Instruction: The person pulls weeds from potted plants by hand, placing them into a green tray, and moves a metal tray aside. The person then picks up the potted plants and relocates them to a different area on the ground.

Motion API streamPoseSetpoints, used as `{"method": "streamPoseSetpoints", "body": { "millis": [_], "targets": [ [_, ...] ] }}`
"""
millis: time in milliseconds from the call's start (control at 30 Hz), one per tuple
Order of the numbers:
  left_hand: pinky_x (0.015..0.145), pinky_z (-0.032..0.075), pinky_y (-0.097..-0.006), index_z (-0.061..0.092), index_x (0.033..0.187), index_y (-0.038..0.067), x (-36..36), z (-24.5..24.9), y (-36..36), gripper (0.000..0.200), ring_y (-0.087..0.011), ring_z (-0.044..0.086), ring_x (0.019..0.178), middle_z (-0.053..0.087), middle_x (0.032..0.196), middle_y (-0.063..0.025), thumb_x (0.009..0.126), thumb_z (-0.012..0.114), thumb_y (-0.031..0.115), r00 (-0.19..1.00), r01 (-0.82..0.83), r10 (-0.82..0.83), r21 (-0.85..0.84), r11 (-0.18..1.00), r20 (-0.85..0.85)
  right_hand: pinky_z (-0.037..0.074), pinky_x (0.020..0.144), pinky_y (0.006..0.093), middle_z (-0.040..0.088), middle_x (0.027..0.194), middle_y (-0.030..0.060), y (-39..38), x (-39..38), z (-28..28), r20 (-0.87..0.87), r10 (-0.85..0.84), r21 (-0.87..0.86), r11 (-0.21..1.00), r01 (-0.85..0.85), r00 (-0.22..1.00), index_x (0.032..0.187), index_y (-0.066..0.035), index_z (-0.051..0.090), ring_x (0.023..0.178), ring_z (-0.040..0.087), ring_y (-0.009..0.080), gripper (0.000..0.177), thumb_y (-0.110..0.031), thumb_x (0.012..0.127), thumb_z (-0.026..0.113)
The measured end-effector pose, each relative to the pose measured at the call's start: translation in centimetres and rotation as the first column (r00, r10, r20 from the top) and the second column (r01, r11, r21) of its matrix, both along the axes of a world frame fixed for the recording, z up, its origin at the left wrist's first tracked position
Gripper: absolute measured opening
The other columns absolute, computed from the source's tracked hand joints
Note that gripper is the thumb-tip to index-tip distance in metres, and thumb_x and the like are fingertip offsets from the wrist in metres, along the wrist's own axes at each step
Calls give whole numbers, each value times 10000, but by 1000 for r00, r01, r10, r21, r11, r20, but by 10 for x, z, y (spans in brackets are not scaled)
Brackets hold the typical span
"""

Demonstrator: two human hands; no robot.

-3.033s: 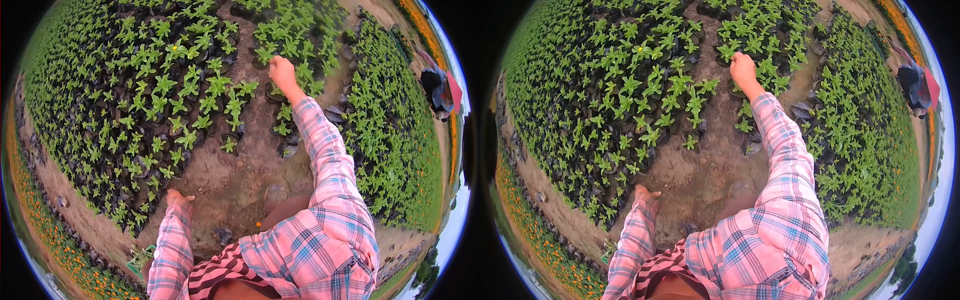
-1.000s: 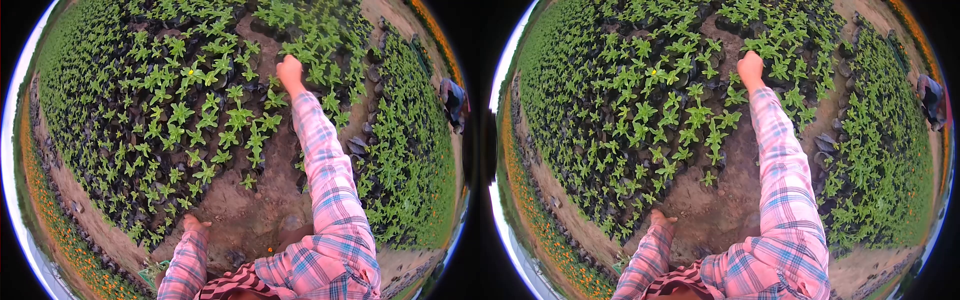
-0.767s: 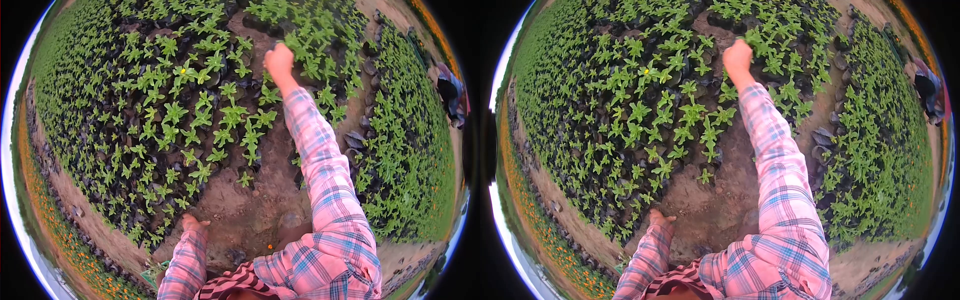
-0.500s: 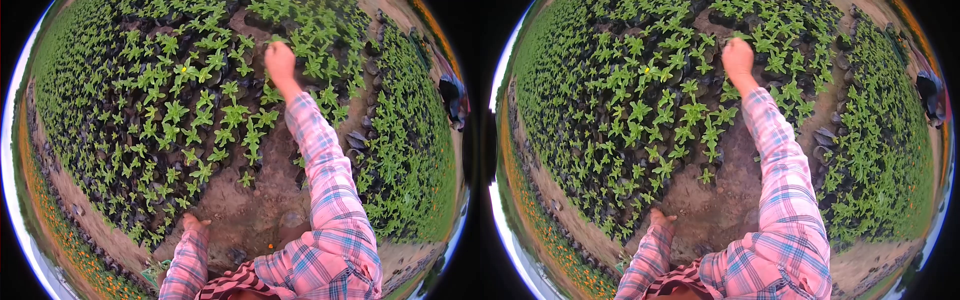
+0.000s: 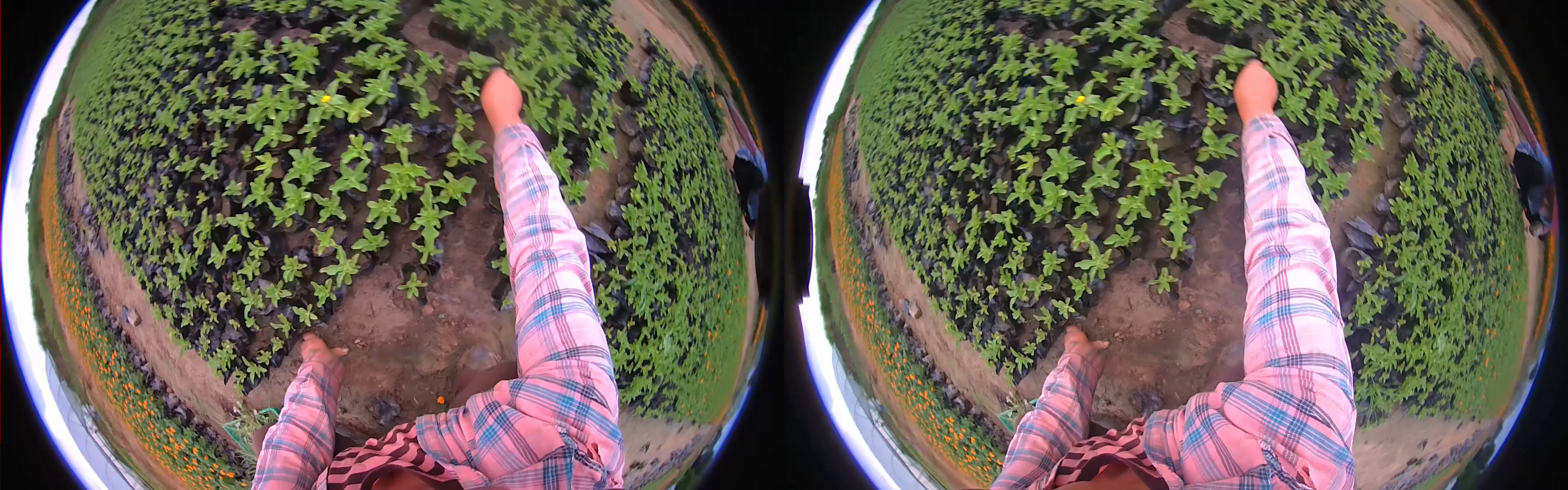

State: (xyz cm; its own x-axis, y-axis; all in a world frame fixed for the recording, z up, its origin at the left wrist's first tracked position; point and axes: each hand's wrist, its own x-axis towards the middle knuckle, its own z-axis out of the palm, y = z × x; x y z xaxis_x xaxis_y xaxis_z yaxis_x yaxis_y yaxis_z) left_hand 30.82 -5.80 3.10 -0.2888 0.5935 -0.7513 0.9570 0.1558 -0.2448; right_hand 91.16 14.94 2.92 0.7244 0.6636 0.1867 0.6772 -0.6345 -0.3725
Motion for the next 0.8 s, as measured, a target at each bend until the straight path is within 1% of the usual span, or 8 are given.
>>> {"method": "streamPoseSetpoints", "body": {
  "millis": [133,233,433,500,600,633,700,800],
  "targets": [
    [929,456,-356,322,1204,-27,2,-1,1,1080,-309,544,1108,532,1177,-206,441,897,476,1000,-15,15,40,999,-6,507,626,469,636,733,219,-8,32,-41,215,-39,225,974,-10,976,752,-20,574,650,633,385,141,-139,802,517],
    [933,460,-352,319,1214,-27,-7,-8,0,1084,-301,538,1125,521,1204,-206,448,895,479,1000,-27,26,32,999,17,517,572,398,632,659,171,-30,6,16,-345,2,370,919,134,939,834,-6,565,559,642,288,154,-159,855,552],
    [936,462,-346,346,1217,-30,0,-5,6,1076,-284,528,1150,512,1233,-190,446,896,480,998,-63,63,-4,998,-30,493,491,330,603,592,103,-80,-57,94,-308,262,414,902,-119,915,871,-20,549,477,608,190,139,-157,886,564],
    [945,456,-355,378,1208,-36,-12,-5,-4,1022,-307,518,1156,508,1238,-200,471,895,449,978,3,-28,125,992,205,468,451,296,591,577,77,-93,-85,108,-289,353,347,905,-246,890,889,-21,550,476,600,149,132,-151,889,571],
    [809,492,-405,461,1180,-11,-25,15,0,791,-320,608,953,591,1103,-207,603,852,364,850,-64,-6,114,991,527,424,406,245,571,578,47,-113,-162,129,-573,494,289,868,-403,654,891,-25,547,464,570,98,117,-138,894,579],
    [752,508,-392,477,1175,28,-30,51,10,671,-289,630,868,625,1019,-181,688,794,365,818,-172,209,-119,978,536,417,398,233,568,584,40,-118,-185,136,-624,547,274,822,-499,559,887,-25,547,459,560,87,115,-134,893,583],
    [685,515,-380,507,1162,66,-73,33,10,575,-250,646,799,644,935,-145,751,735,398,734,207,-80,-110,972,674,428,391,230,568,601,39,-131,-242,153,-700,566,181,731,-658,436,900,-3,549,446,539,77,107,-104,890,583],
    [634,512,-384,540,1133,79,-130,36,-15,542,-227,653,727,642,919,-134,762,720,431,673,382,-137,-183,906,727,445,392,230,586,638,38,-160,-324,172,-852,504,172,525,-834,141,894,3,551,464,559,81,96,-80,877,596]
  ]
}}
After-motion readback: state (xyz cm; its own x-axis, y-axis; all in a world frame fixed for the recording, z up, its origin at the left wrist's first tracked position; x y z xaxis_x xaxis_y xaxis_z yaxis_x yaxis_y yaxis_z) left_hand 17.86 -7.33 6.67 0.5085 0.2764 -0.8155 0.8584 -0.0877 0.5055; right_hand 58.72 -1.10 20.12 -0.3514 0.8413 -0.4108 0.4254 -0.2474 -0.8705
